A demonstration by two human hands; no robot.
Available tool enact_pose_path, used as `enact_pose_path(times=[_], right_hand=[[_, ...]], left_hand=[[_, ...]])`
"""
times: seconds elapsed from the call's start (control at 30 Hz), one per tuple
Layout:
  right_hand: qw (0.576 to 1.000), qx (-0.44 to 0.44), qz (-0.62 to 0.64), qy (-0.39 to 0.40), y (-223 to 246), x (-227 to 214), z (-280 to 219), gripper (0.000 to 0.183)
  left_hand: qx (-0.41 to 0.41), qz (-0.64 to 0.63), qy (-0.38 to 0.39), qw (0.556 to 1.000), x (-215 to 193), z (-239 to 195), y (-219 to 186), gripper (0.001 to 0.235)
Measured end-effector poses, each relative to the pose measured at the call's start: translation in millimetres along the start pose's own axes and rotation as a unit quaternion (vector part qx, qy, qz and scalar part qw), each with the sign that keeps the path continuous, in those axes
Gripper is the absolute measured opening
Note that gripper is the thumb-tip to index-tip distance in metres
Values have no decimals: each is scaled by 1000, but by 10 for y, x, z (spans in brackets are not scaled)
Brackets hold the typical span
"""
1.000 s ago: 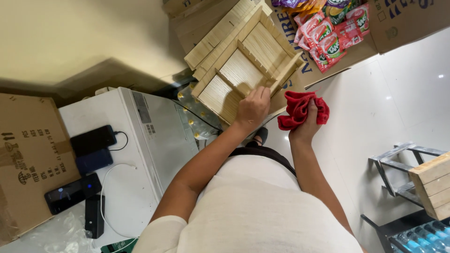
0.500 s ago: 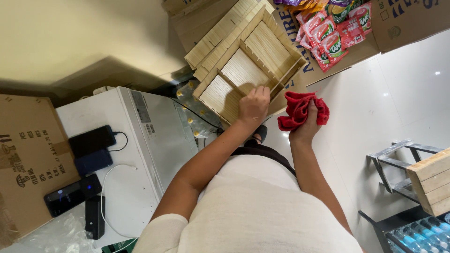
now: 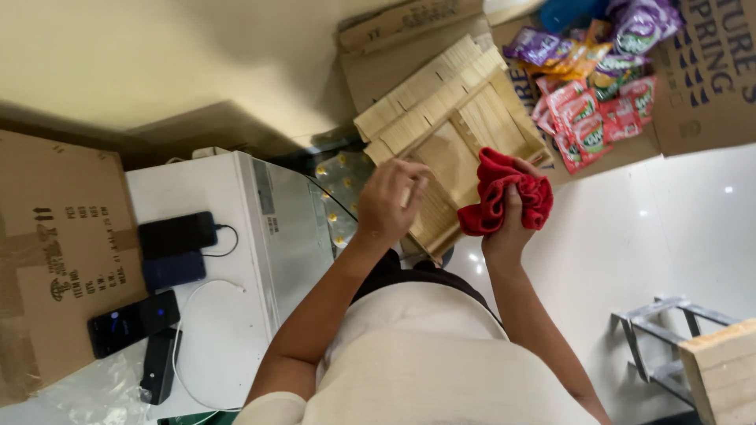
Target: Cleaning and reassembling a wooden display stand for snacks in a grocery store storage area.
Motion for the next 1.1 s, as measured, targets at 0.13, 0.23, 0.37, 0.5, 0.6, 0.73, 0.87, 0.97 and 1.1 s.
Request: enact_pose_path(times=[0.13,0.23,0.37,0.5,0.6,0.73,0.87,0.97,1.1], right_hand=[[999,24,22,-24,323,782,-34,20],[998,5,-8,-55,467,1245,7,19],[993,-68,-68,-68,542,1706,97,13],[993,-58,-35,-100,439,1949,134,18],[988,-34,-99,-109,-638,1216,32,20],[987,-74,-103,-100,24,1592,80,17],[994,-44,-83,-47,-341,1306,140,23],[994,-20,-58,-85,-475,1237,173,28],[986,6,-105,-128,-483,1148,209,30]], left_hand=[[-120,-38,-29,992,-407,397,549,9],[-208,53,91,972,-309,464,1079,15],[-162,71,219,959,260,489,1517,18],[-74,157,272,946,882,568,1636,65],[-8,203,262,944,758,708,1417,65],[-8,169,277,946,877,609,1510,63],[-125,68,281,949,871,530,1606,26],[-203,-84,297,929,644,620,1542,10],[-311,-235,238,890,531,538,1617,16]])
Point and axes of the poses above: each hand's wrist, its own z-axis towards the middle knuckle, its own x-axis out of the palm, y = z × x, the point moved 1 cm from there along z, towards the middle knuckle, and after that the axes turned 8 degrees about -y, right-handed, at the moved point
